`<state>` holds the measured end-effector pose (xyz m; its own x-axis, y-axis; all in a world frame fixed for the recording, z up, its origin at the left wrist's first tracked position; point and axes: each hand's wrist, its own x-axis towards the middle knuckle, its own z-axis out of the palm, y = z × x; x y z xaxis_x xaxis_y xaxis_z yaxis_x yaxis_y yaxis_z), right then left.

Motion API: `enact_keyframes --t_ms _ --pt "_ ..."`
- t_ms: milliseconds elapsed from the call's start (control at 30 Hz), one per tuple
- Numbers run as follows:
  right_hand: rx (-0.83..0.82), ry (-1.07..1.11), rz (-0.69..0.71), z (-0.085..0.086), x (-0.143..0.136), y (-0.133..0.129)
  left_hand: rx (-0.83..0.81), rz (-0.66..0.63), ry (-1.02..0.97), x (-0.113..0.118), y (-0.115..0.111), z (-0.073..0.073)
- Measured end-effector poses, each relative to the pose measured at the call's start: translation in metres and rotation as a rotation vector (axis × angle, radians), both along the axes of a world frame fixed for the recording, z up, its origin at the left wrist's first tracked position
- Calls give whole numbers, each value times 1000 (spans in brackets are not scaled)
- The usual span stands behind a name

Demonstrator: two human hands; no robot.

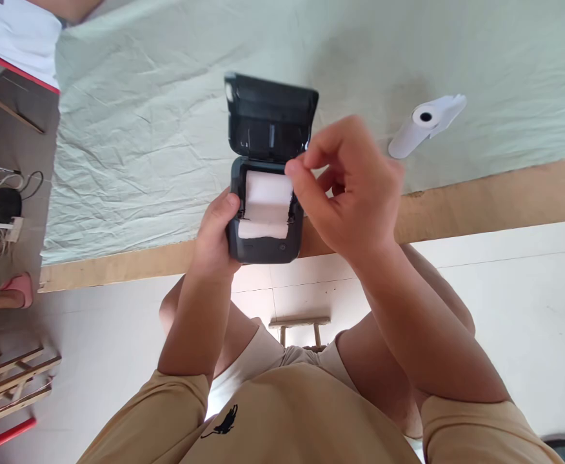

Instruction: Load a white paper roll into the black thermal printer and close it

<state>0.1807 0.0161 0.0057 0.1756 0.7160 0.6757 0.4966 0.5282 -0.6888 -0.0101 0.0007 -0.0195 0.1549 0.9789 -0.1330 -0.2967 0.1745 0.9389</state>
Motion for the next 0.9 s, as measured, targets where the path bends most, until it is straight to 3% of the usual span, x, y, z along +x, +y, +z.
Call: enact_keyframes --t_ms 167,433,600,733,800,900 --pt "-174 -515 -6 5 6 -6 64 -59 37 3 -2 6" --pt "-415 -719 92 22 12 -15 52 -52 65 3 -2 8" --pt "-494 -599 222 18 16 -4 29 -48 95 3 -2 10" --pt "-483 -443 312 26 20 -6 39 3 103 4 -4 9" --pt "-449 -249 380 33 25 -9 27 42 66 4 -4 6" --pt "-367 236 409 32 33 -3 -25 81 8 4 -3 2"
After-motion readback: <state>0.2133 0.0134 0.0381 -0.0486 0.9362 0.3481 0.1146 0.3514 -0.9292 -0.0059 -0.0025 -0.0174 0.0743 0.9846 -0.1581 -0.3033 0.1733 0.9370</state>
